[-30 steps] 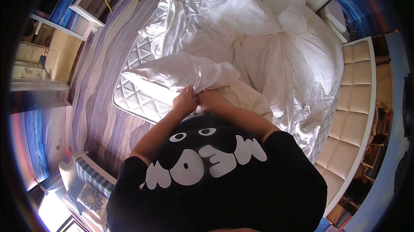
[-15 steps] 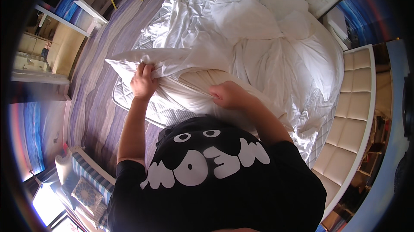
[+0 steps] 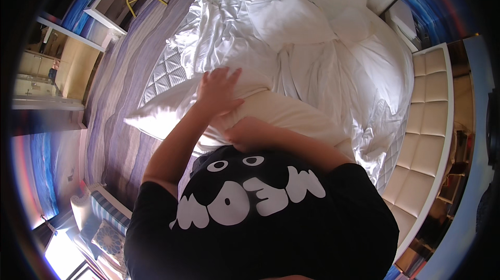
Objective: The person arranges several decorative pillows on a sofa, moving them from a bed and placing them in a neat row. The person then picks up a white pillow, inserts it into a pillowcase, and places the finished pillow on the sofa.
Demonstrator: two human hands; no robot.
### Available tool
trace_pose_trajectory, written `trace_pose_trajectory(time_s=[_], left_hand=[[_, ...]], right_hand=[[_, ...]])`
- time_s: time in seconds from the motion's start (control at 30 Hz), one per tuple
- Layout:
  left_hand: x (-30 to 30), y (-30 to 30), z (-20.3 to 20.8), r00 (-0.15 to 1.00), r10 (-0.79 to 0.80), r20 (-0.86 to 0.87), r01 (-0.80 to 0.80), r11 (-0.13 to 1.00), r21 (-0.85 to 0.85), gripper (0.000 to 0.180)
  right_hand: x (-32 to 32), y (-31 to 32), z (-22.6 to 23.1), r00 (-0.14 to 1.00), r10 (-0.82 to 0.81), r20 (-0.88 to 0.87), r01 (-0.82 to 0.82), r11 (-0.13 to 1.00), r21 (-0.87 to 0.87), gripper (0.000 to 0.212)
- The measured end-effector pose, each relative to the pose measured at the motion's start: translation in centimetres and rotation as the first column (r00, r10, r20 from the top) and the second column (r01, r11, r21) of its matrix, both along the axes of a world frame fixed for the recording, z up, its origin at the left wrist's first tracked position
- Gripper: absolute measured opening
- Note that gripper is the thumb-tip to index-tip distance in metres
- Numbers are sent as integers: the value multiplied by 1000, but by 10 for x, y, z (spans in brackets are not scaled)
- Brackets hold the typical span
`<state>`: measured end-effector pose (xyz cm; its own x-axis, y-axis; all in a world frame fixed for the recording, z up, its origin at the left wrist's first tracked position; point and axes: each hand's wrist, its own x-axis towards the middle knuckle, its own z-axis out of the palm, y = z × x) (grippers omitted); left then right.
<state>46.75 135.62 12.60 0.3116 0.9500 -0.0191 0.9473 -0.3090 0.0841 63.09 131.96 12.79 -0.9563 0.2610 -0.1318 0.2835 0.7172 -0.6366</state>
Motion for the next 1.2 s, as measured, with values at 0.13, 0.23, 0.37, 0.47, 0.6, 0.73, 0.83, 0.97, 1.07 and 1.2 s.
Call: trace_pose_trajectory(time_s=[0.13, 0.23, 0.37, 0.47, 0.6, 0.73, 0.83, 0.97, 1.07, 1.2], left_hand=[[21, 48, -62, 990, 116, -74, -137, 896, -422, 72], [-3, 64, -122, 993, 100, 67, -39, 794, -607, 58], [-41, 56, -141, 740, 437, 511, -67, 804, -591, 44], [-54, 42, -95, 283, 807, 518, -167, 573, -802, 39], [-57, 12, -17, -17, 754, 656, -48, 655, -754, 34], [-51, -27, 23, -297, 580, 759, 231, 815, -532, 36], [-43, -54, 32, -223, 561, 797, 326, 814, -481, 47], [-28, -94, 34, -31, 685, 728, 540, 624, -565, 51], [-28, -95, 31, 1, 653, 757, 596, 607, -525, 50], [-30, -83, 34, 249, 518, 818, 674, 514, -531, 46]], right_hand=[[0, -9, 9, 995, 101, -13, -102, 990, -95, 11], [6, -9, 13, 996, 85, -16, -86, 988, -129, 11], [13, -7, 13, 996, 48, -77, -58, 988, -140, 11], [21, -5, 11, 997, -40, -67, 18, 956, -291, 9], [39, 16, 8, 857, -435, -276, 226, 799, -557, 23], [47, 53, 10, 658, -707, -259, 565, 691, -451, 46], [53, 81, 21, 719, -579, -385, 693, 639, 332, 70], [60, 105, 27, 830, -557, 39, 460, 723, 516, 103], [61, 108, 14, 854, -467, 231, 358, 848, 391, 100], [55, 105, -21, 867, -479, 137, 456, 873, 172, 76]])
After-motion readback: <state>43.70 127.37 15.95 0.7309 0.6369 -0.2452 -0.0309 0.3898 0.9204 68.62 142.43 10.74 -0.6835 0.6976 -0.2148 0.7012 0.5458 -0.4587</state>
